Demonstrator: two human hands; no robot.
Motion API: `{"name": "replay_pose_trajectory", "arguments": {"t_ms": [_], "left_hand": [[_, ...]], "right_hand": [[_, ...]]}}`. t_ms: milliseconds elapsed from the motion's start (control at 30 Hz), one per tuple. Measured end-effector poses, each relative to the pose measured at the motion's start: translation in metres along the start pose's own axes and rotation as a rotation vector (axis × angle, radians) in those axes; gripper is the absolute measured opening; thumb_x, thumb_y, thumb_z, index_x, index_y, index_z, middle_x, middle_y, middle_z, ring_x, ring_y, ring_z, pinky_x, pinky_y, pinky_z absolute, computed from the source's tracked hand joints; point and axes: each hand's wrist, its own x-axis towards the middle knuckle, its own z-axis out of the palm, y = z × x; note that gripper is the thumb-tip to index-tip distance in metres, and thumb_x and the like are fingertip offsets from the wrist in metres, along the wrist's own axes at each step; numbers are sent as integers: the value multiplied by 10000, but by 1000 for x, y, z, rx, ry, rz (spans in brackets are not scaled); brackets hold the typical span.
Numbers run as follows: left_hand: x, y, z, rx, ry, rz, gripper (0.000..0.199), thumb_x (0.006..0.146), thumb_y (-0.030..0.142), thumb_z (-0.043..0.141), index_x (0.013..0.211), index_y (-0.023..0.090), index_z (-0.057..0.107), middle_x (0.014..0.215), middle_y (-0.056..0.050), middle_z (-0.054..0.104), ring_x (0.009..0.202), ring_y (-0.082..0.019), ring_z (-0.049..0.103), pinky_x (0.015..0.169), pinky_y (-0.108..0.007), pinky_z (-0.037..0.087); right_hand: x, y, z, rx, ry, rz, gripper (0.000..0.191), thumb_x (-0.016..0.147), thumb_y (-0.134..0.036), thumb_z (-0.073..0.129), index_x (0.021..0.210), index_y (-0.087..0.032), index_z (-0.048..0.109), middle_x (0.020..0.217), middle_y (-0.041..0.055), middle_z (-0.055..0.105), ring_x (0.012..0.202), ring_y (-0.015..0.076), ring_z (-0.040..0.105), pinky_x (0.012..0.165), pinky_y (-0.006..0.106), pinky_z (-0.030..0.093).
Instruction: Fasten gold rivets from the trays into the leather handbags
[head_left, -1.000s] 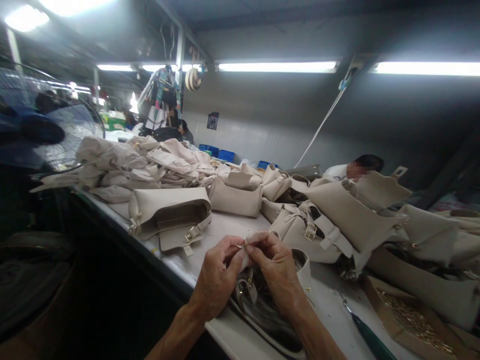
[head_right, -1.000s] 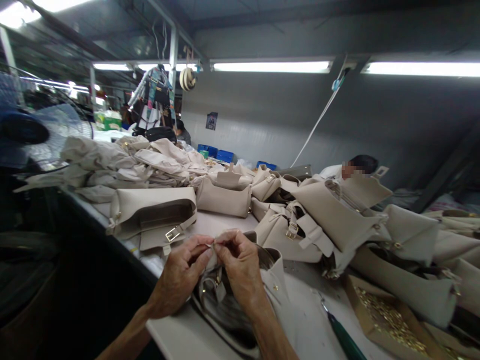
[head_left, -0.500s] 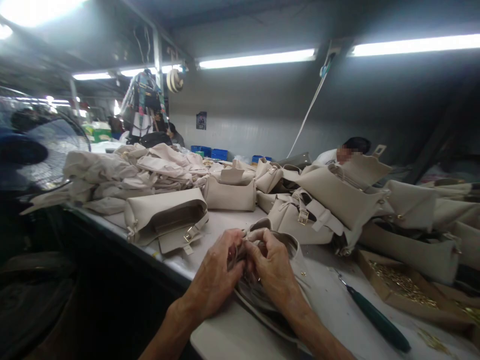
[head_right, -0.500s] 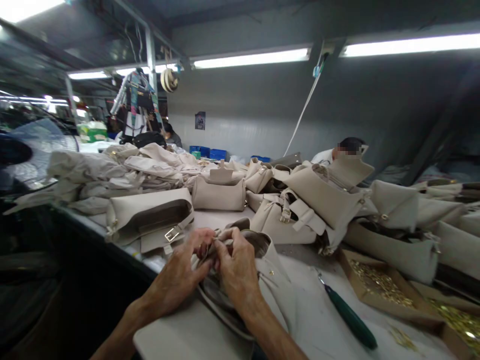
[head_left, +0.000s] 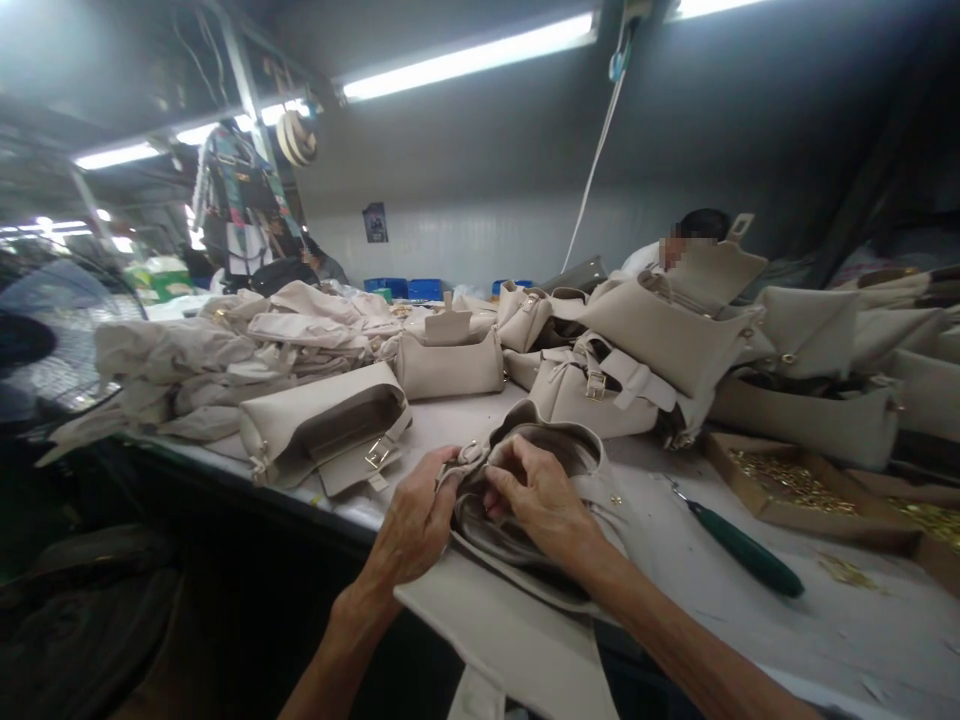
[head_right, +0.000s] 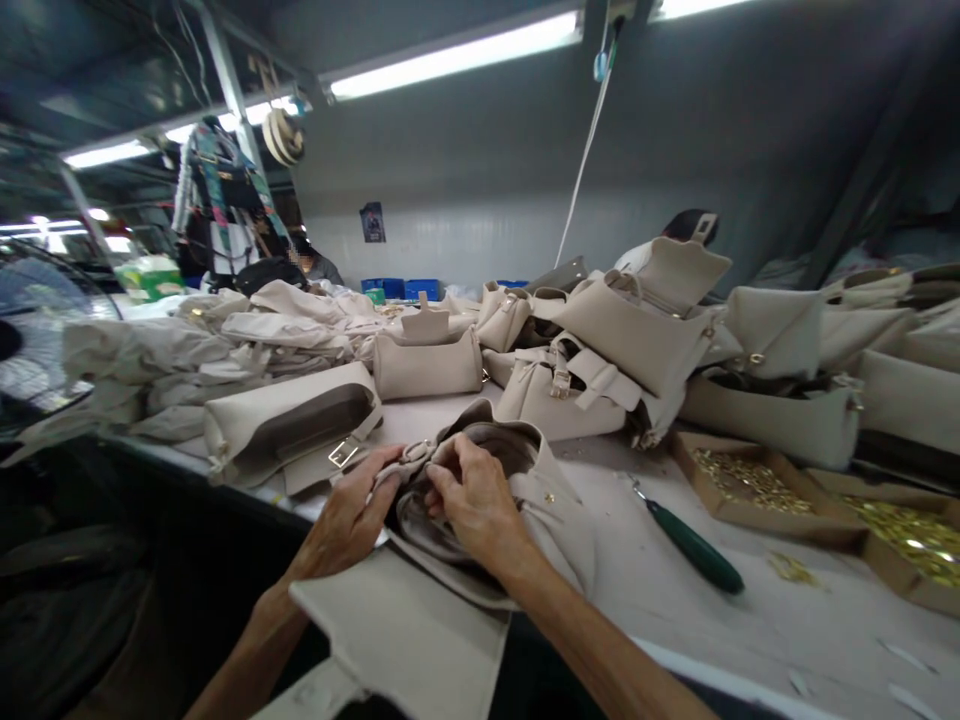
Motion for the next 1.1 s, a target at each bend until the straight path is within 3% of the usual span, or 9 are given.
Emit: {"name": "replay_pose_trajectory", "arguments": {"t_ms": [133, 267, 400, 533, 767, 933, 1100], "left_hand": [[5, -6, 6, 51, 42, 38, 338, 938, 298, 337, 1157, 146, 545, 1166, -108, 612, 1080, -194, 557, 963, -340, 417], [8, -10, 9, 62, 93, 71, 351, 935, 292, 334, 1157, 132, 552, 1245, -118, 581, 1157, -204, 526, 1013, -356, 389], [8, -8, 6, 30, 46, -11, 362, 948, 330, 323, 1192, 151, 521, 1149, -98, 634, 1044, -195, 588, 910, -329, 451], [5, -1, 3, -10, -47, 1, 343, 946, 328, 352, 1218, 180, 500, 1182, -79, 614, 1071, -176, 571, 927, -293, 436], [13, 1, 10, -12, -37, 4, 301, 863, 196, 469, 1155, 206, 538, 1083, -35, 648, 991, -160, 599, 875, -268, 465], [21, -14, 13, 69, 23, 50, 286, 872, 290, 470, 1119, 175, 555, 1060, -74, 666, 946, -194, 630, 839, -316, 489], [20, -21, 13, 98, 79, 66, 335, 902, 365, 440, 1127, 156, 574, 1070, -103, 660, 967, -204, 625, 866, -335, 490]], "right_hand": [[2, 2, 8, 150, 43, 77, 76, 835, -135, 496, 781, -187, 481, 564, -22, 623, 484, 134, 617, 512, 248, 545], [4, 9, 14, 267, 65, 64, 67, 824, -197, 530, 780, -180, 482, 580, -1, 646, 496, 144, 633, 519, 253, 554], [3, 9, 15, 454, 103, 24, 162, 814, -287, 581, 787, -174, 469, 620, 14, 658, 535, 139, 649, 553, 241, 564], [3, 3, 12, 589, 123, -28, 254, 795, -355, 642, 806, -166, 474, 782, 52, 690, 608, 141, 673, 580, 229, 568], [12, 2, 3, 563, 82, -40, 304, 758, -373, 690, 807, -155, 485, 761, 56, 695, 582, 138, 667, 549, 214, 559], [14, 4, -7, 548, 83, -43, 278, 758, -356, 675, 800, -159, 483, 719, 35, 677, 548, 126, 645, 538, 224, 557], [4, 6, -11, 340, 38, -120, 142, 797, -281, 598, 790, -163, 520, 638, -1, 636, 511, 118, 608, 510, 218, 518]]}}
